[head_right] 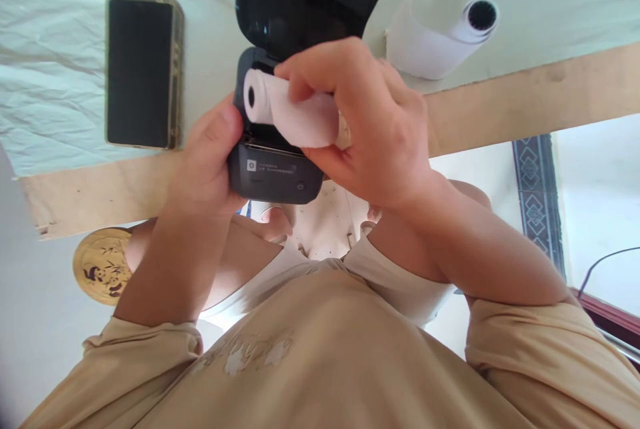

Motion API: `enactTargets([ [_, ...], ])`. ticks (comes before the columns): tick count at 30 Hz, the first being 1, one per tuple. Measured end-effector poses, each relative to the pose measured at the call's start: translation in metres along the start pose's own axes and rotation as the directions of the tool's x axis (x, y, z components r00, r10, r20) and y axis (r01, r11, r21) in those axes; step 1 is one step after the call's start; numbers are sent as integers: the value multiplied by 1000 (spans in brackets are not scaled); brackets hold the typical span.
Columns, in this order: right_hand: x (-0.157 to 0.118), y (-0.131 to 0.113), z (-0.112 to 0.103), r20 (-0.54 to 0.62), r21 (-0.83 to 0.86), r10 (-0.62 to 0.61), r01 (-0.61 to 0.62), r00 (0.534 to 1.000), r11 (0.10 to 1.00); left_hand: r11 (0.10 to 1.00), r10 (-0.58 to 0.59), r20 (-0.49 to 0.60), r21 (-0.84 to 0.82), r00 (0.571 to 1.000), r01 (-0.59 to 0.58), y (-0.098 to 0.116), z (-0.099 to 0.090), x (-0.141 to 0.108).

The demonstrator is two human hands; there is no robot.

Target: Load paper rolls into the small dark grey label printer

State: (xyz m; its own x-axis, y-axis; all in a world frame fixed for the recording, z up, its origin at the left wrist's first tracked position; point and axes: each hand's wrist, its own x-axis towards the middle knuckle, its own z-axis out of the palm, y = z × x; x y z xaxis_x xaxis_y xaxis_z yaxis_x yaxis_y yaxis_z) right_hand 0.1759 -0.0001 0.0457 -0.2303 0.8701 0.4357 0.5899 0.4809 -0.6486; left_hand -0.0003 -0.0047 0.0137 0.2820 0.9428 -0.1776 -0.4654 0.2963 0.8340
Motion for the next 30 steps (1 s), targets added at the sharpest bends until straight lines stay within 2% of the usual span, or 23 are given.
enactTargets([
  [2, 3, -4, 3, -40, -117, -108, 102, 993, 988, 1000, -23, -6, 17, 1000, 23, 2, 1, -1],
  [4, 3, -3, 6, -36, -194, -140, 131, 990, 972, 999, -37, -16, 27, 999, 37, 4, 3, -2],
  [6, 1, 0, 8, -17, -186, -128, 123, 992, 975, 999, -41, -32, 25, 999, 42, 6, 5, -4],
  [9, -1, 4, 9, -31, -172, -221, 212, 975, 962, 999, -44, -63, 1, 997, 44, 9, 8, -5],
  [12, -2, 6, 9, -93, -199, -315, 292, 944, 935, 999, -43, -59, 9, 997, 43, 10, 8, -6],
  [17, -6, 2, 10, -159, -186, -473, 444, 866, 876, 1000, 6, -60, 28, 998, -4, 7, 8, -5],
  [22, -14, -2, 15, -68, -191, -459, 440, 886, 877, 997, 54, -61, 65, 997, -50, 5, 7, -6],
  [26, -13, 0, 12, 57, -142, -443, 446, 895, 884, 995, 3, -19, 97, 1000, -1, 9, 7, -7],
  [28, -10, 4, 7, 14, -71, -421, 421, 907, 904, 996, 12, -40, 91, 999, -9, 10, 7, -7],
  [30, -6, 12, 3, -123, -57, -390, 386, 913, 921, 996, 36, -30, 82, 999, -33, 10, 7, -7],
])
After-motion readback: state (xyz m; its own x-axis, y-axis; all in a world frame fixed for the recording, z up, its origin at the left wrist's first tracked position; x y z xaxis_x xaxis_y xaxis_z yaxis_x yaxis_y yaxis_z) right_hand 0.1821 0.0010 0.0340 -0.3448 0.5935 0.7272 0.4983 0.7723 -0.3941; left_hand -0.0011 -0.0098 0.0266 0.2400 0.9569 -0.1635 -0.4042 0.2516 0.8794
